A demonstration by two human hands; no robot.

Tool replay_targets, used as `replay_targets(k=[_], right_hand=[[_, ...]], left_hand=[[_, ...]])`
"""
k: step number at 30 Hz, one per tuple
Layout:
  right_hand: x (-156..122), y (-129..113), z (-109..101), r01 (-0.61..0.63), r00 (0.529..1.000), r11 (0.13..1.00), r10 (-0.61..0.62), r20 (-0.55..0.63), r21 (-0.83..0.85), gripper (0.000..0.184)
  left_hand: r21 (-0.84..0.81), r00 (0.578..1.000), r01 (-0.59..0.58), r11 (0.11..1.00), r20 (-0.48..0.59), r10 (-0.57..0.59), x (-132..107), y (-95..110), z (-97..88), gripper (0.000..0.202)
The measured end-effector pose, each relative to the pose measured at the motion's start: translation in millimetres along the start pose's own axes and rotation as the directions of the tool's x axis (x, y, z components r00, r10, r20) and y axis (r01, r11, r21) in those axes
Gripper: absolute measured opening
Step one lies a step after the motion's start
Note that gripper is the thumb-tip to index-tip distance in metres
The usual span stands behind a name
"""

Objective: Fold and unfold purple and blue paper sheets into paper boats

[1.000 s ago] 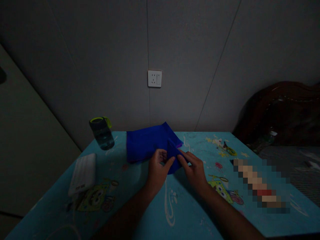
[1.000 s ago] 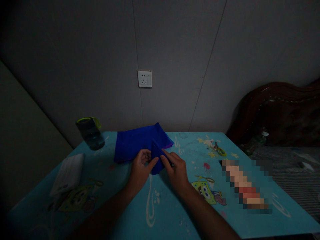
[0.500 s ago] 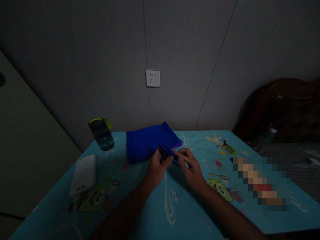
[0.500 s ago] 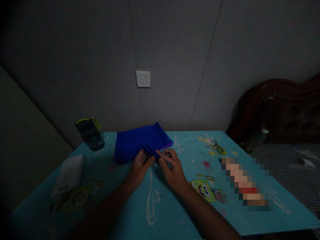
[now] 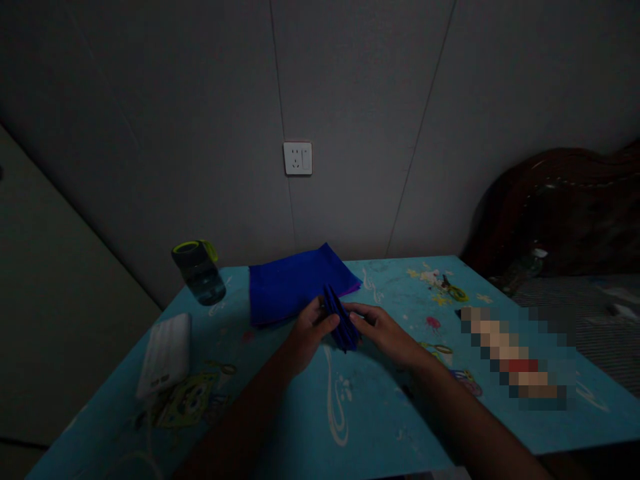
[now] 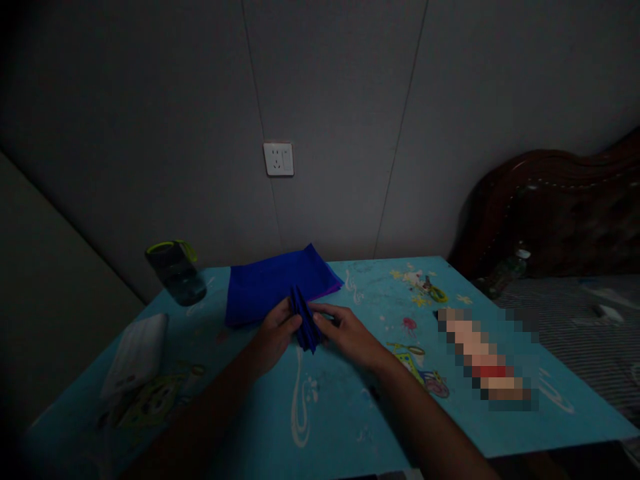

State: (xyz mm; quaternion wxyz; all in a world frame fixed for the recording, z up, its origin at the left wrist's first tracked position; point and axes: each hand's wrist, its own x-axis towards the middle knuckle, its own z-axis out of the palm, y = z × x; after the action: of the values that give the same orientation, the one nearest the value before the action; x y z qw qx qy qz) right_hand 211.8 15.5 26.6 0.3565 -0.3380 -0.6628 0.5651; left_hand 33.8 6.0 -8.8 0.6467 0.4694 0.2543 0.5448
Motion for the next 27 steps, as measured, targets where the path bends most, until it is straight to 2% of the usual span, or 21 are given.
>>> replay_targets(k=[7, 14, 17, 19, 21, 24, 27], right_hand=[[0, -3, -4, -0.044, 0.996, 0.998, 0.047, -0.071, 0.050, 0.042], [2, -2, -3, -0.045, 0.996, 0.996, 0.051, -0.078, 0.079, 0.043], [2, -2, -2, -0.052, 0.992, 0.991, 0.066, -0.104, 0.127, 0.041], [3, -1, -3, -0.029, 0.987, 0.992, 0.048, -0.154, 0.123, 0.040], [4, 0, -4, 0.016, 0.976, 0.996, 0.003, -0.216, 0.082, 0.037], [5, 4, -4, 0.066, 0.958, 0.998, -0.058, -0.281, 0.018, 0.037], [5, 5, -2, 0.105, 0.944, 0.994, -0.101, -0.314, -0.004, 0.036]], left_hand=[[0.063, 0.995, 0.003, 0.998, -0.104, 0.004, 3, 5, 2.7, 0.041], [0.163, 0.988, 0.039, 0.986, -0.155, -0.013, 2, 14, 7.8, 0.039], [0.254, 0.980, -0.011, 0.967, -0.190, 0.061, 3, 12, 5.8, 0.036], [0.306, 0.965, -0.098, 0.947, -0.205, 0.166, 4, 8, 4.3, 0.032], [0.297, 0.956, -0.139, 0.945, -0.210, 0.206, 5, 5, 3.8, 0.030], [0.254, 0.971, -0.073, 0.964, -0.202, 0.127, 4, 2, 5.3, 0.032], [0.300, 0.967, -0.054, 0.952, -0.221, 0.124, 2, 4, 8.2, 0.037]])
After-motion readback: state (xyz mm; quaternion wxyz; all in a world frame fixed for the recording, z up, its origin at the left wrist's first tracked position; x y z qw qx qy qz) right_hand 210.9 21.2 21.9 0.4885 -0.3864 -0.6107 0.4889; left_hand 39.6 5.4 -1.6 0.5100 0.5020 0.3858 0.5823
